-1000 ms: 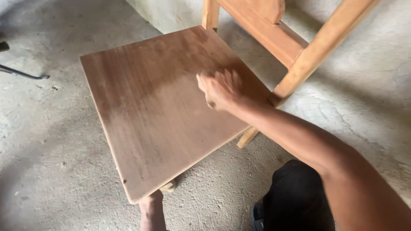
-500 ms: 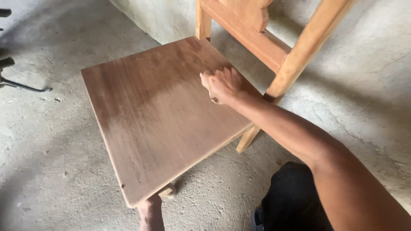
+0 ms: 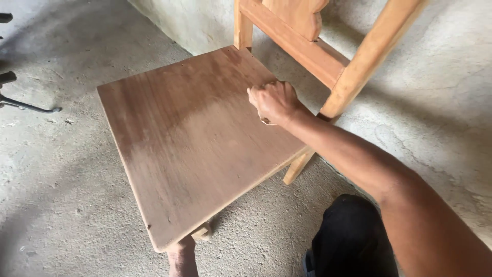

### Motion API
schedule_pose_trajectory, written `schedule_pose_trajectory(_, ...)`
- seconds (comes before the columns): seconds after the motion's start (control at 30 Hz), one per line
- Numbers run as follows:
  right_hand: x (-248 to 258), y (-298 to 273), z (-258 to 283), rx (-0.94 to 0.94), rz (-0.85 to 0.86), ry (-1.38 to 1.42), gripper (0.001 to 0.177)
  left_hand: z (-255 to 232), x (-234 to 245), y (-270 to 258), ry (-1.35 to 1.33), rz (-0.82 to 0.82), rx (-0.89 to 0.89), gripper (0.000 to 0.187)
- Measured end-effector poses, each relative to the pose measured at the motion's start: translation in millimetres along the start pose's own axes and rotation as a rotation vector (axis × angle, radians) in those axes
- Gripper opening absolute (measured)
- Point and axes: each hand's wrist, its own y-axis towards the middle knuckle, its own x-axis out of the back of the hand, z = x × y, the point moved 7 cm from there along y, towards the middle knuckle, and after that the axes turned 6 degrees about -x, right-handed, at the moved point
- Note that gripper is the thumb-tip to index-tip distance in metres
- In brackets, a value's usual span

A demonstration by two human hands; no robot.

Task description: The person sands the wooden seat and legs of a chair using sandpaper.

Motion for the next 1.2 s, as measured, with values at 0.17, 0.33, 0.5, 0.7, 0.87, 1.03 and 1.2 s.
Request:
schedule_pose_trajectory(0.17, 37.8, -83.1, 27.2, 0.000, 0.132, 0.262, 0.041, 15.0, -2.5, -8.9, -0.325, -0.097, 0.441, 0.049)
schedule_pose_trajectory(0.33, 30.8, -50.3, 41.9, 0.098, -0.017, 0.272, 0.041, 18.9, -6.0, -9.5, -0.318, -0.134, 0.524, 0.054)
schedule_pose_trajectory(0.5, 2.8, 30.6, 63.9, 0.027, 0.018, 0.166, 0.022, 5.3, -4.3, 5.5, -0.345, -0.062, 0.161, 0.057)
schedule_pose_trajectory(0.7, 17.8, -58.0, 61.7, -0.004, -0.159, 0.321, 0.036, 35.2, 5.5, -30.7, -0.193, -0.144, 0.601, 0.060)
schedule_pose_trajectory(0.87, 29.5, -93.1, 68.1, 0.338, -0.273, 0.569, 0.047, 58.7, -0.8, -33.0, -0.408, -0.126, 0.582, 0.063)
schedule_pose_trajectory(1.03, 34.1, -41.7, 118.5, 0.325, -0.333, 0.467, 0.045, 47.4, 4.9, -24.6, -0.375, -0.085, 0.442, 0.065)
schedule_pose_trajectory(1.2, 44.0, -81.2, 108.7, 0.298, -0.347, 0.465, 0.044, 9.3, -0.7, -0.3, -0.236, -0.085, 0.393, 0.068)
